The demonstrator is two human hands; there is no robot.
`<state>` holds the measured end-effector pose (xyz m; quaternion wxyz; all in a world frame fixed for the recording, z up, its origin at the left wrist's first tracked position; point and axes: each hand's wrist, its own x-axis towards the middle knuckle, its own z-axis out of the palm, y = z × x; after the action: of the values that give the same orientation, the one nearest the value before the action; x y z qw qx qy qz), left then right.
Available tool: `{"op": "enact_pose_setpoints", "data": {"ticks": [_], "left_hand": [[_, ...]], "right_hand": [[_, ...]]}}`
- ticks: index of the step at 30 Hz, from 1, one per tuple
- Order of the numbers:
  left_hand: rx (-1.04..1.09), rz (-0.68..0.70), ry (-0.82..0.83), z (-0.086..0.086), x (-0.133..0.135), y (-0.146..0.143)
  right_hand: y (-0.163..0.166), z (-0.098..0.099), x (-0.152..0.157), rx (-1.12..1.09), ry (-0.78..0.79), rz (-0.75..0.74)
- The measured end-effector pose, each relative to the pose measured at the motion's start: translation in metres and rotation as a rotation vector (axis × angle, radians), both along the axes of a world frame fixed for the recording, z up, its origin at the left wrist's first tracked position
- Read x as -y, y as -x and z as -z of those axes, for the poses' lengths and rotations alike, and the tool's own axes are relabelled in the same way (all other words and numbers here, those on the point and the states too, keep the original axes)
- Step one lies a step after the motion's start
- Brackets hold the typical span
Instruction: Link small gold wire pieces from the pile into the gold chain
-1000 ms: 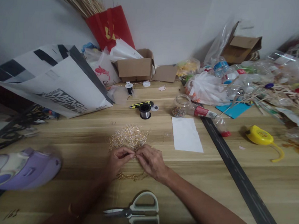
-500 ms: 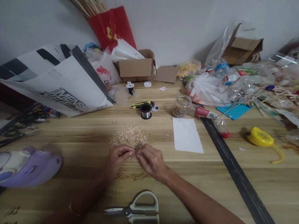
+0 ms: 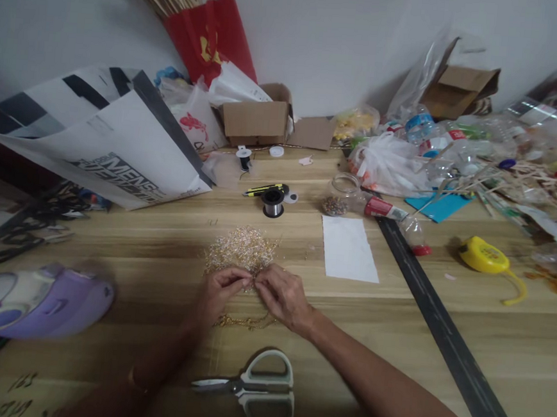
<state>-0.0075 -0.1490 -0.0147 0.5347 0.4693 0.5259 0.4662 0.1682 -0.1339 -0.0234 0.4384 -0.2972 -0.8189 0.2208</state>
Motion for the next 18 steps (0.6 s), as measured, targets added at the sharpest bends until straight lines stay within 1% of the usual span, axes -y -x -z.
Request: {"op": "enact_pose_setpoints", "data": {"ticks": [4, 9, 14, 18], "left_hand": [[-0.011, -0.024, -0.008, -0.0017, 0.0004, -0.0020], [-0.038, -0.048, -0.087, -0.0044, 0.0031, -0.0058], [-0.096, -0.081, -0.229, 0.0006, 0.0072, -0.0071], [-0.199, -0.068, -0.362, 0.0050, 0.0092, -0.0057]], "right_hand": [[0.0006, -0.0005, 0.0003, -0.006, 0.000, 0.004], [0.0005, -0.0023, 0.0010, 0.006, 0.012, 0.011], [0.0000, -0.0020, 0.0010, 0.004, 0.002, 0.012], [0.0000, -0.0018, 0.0011, -0.019, -0.002, 0.005]]}}
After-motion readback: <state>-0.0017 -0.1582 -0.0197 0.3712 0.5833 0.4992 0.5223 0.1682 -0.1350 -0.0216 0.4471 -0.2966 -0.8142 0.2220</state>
